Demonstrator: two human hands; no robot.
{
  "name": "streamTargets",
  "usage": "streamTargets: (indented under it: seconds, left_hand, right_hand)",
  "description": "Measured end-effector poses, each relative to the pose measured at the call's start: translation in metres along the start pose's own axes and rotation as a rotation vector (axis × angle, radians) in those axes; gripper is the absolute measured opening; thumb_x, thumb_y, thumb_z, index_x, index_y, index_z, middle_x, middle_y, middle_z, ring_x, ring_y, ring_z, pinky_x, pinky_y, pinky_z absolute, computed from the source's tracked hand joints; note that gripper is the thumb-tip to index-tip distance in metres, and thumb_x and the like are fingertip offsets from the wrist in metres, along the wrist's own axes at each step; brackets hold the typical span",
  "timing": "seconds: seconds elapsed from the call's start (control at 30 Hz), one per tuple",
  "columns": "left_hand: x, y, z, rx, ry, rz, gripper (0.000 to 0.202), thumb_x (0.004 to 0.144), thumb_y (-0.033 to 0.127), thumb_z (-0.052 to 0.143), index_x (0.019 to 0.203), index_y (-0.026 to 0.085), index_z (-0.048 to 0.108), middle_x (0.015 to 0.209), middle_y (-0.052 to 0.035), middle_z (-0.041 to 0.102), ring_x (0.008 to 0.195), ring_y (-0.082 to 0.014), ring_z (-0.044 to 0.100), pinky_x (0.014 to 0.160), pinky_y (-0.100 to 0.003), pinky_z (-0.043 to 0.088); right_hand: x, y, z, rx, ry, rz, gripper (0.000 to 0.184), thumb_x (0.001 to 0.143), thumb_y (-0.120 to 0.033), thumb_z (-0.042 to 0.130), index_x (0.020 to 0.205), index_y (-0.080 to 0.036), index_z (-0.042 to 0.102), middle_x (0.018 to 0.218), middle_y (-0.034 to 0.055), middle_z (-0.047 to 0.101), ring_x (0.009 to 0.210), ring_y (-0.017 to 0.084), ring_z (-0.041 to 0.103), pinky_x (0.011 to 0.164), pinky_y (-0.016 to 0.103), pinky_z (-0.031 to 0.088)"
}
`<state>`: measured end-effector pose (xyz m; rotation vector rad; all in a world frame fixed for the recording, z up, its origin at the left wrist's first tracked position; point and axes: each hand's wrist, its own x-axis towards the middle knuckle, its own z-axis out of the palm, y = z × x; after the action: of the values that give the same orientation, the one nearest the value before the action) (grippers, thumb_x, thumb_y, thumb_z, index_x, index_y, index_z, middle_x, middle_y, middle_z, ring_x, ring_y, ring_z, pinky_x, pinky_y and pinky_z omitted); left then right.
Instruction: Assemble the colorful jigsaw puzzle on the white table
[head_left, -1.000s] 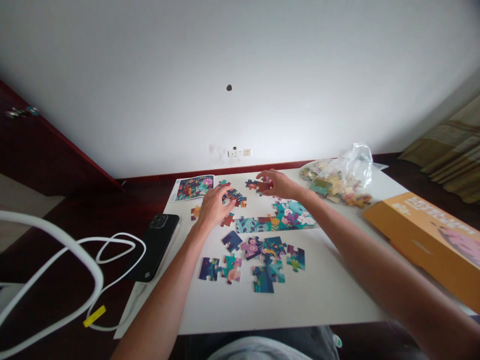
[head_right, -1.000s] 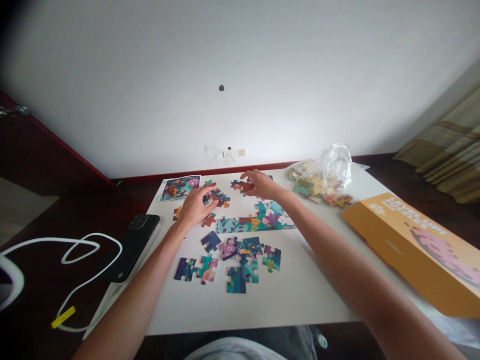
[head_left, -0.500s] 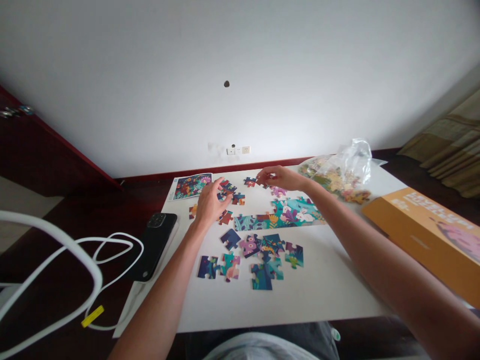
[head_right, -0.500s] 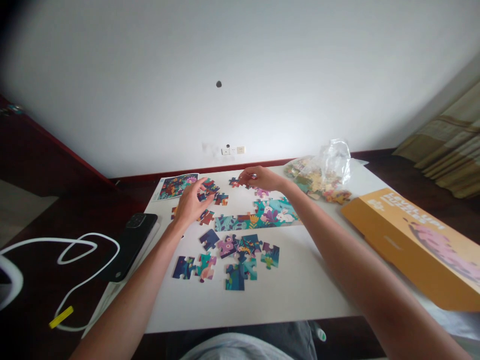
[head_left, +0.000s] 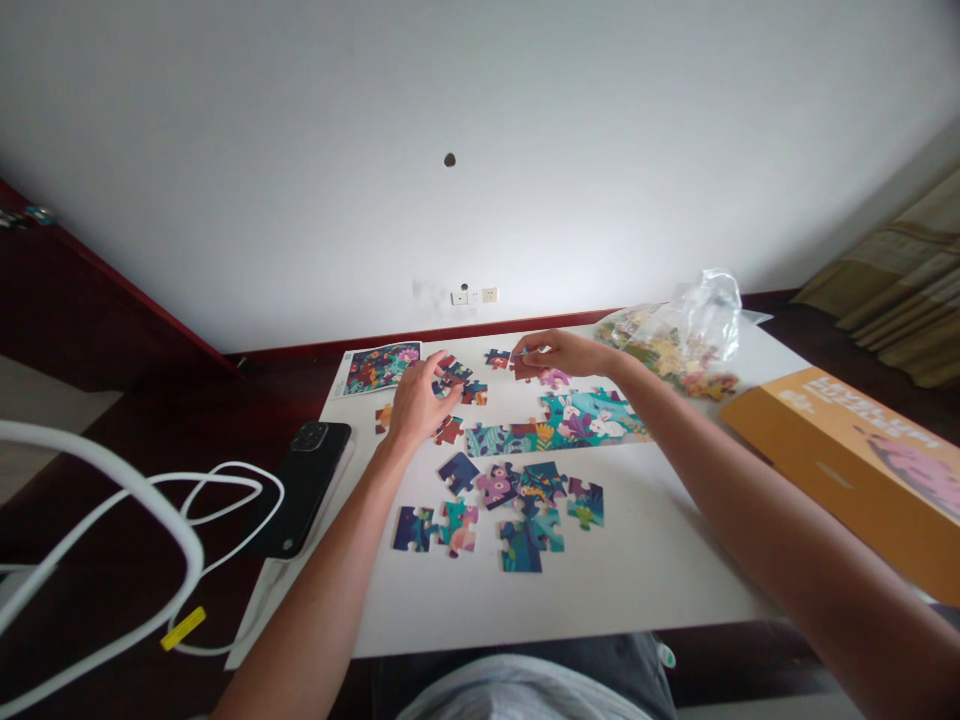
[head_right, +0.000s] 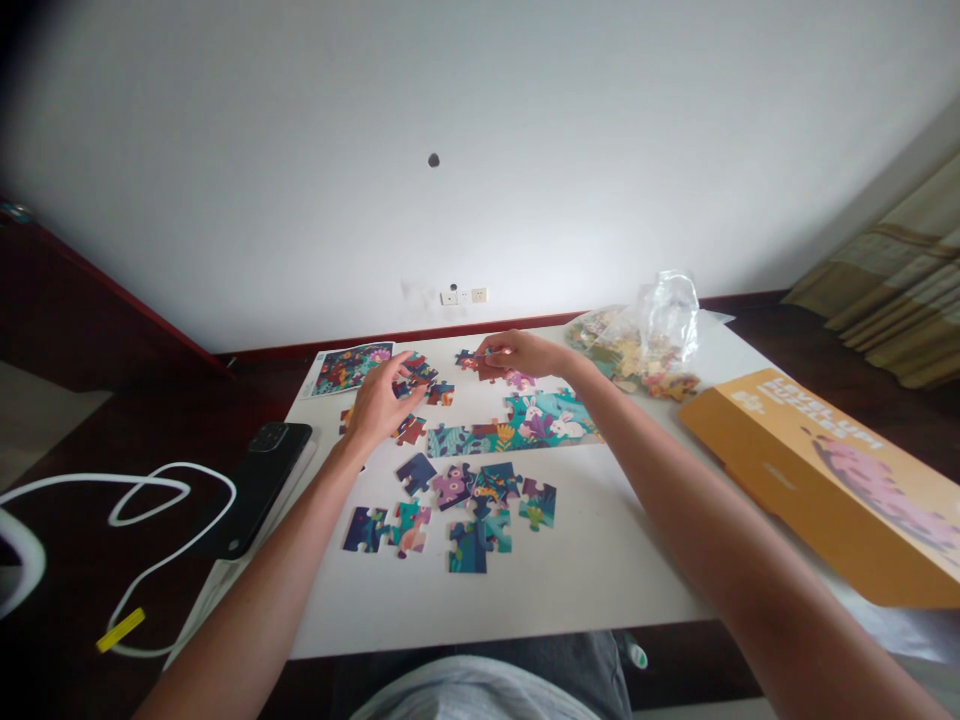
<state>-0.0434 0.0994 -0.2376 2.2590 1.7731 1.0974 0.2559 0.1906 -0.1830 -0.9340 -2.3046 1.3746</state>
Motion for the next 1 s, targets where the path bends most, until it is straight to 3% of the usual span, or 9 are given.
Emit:
streamTargets:
  seconds: [0.17, 0.27, 0.4, 0.57, 0.83, 1.0]
  left_hand:
    - [0.0, -0.002, 0.001, 0.002, -0.008, 0.01, 0.054, 0.09, 0.028, 0.073, 0.14, 0.024, 0.055, 0.106, -0.0061, 0.068, 0.104, -0.0257, 0.064, 0.098, -0.041, 0.05]
    - [0.0, -0.002, 0.002, 0.004, -0.012, 0.014, 0.055, 0.09, 0.028, 0.073, 0.141, 0.025, 0.054, 0.108, -0.0061, 0.069, 0.105, -0.0258, 0.064, 0.099, -0.041, 0.051]
    - [-0.001, -0.001, 0.001, 0.002, -0.015, 0.01, 0.055, 0.09, 0.029, 0.073, 0.141, 0.026, 0.054, 0.109, -0.006, 0.069, 0.106, -0.0263, 0.065, 0.099, -0.041, 0.051]
    - [-0.001, 0.0, 0.0, 0.005, -0.013, 0.009, 0.054, 0.09, 0.03, 0.073, 0.141, 0.026, 0.055, 0.108, -0.006, 0.069, 0.105, -0.0264, 0.065, 0.097, -0.04, 0.051]
    - [-0.001, 0.001, -0.001, 0.002, -0.024, 0.011, 0.052, 0.09, 0.029, 0.073, 0.14, 0.026, 0.055, 0.105, -0.0054, 0.068, 0.104, -0.026, 0.065, 0.096, -0.04, 0.052]
    - [0.0, 0.004, -0.003, 0.0, -0.005, -0.013, 0.053, 0.089, 0.027, 0.074, 0.139, 0.025, 0.056, 0.106, -0.0055, 0.069, 0.104, -0.0264, 0.065, 0.098, -0.041, 0.051]
  right_hand:
    - [-0.004, -0.003, -0.001, 0.016, -0.106, 0.014, 0.036, 0.093, -0.035, 0.065, 0.126, -0.024, 0.068, 0.113, 0.0065, 0.079, 0.099, 0.019, 0.075, 0.081, 0.029, 0.059]
    - [-0.007, -0.012, 0.0, -0.079, -0.126, 0.02, 0.045, 0.089, -0.032, 0.068, 0.134, -0.025, 0.065, 0.102, 0.005, 0.081, 0.089, 0.018, 0.076, 0.074, 0.029, 0.058]
    - [-0.007, -0.017, 0.004, -0.228, -0.149, 0.032, 0.035, 0.088, -0.03, 0.067, 0.122, -0.026, 0.072, 0.088, 0.0018, 0.082, 0.078, 0.017, 0.075, 0.068, 0.027, 0.055]
    - [-0.001, -0.011, 0.008, -0.255, -0.24, 0.04, 0.029, 0.084, -0.026, 0.064, 0.109, -0.026, 0.078, 0.08, -0.001, 0.08, 0.075, 0.017, 0.073, 0.066, 0.026, 0.053]
    - [0.0, -0.005, 0.006, -0.38, -0.225, 0.039, 0.029, 0.084, -0.024, 0.064, 0.108, -0.027, 0.079, 0.085, -0.0012, 0.08, 0.075, 0.016, 0.072, 0.063, 0.025, 0.05]
    - [0.0, -0.008, 0.007, -0.436, -0.098, 0.073, 0.027, 0.082, -0.02, 0.066, 0.106, -0.026, 0.077, 0.086, -0.0007, 0.08, 0.073, 0.016, 0.071, 0.064, 0.025, 0.049]
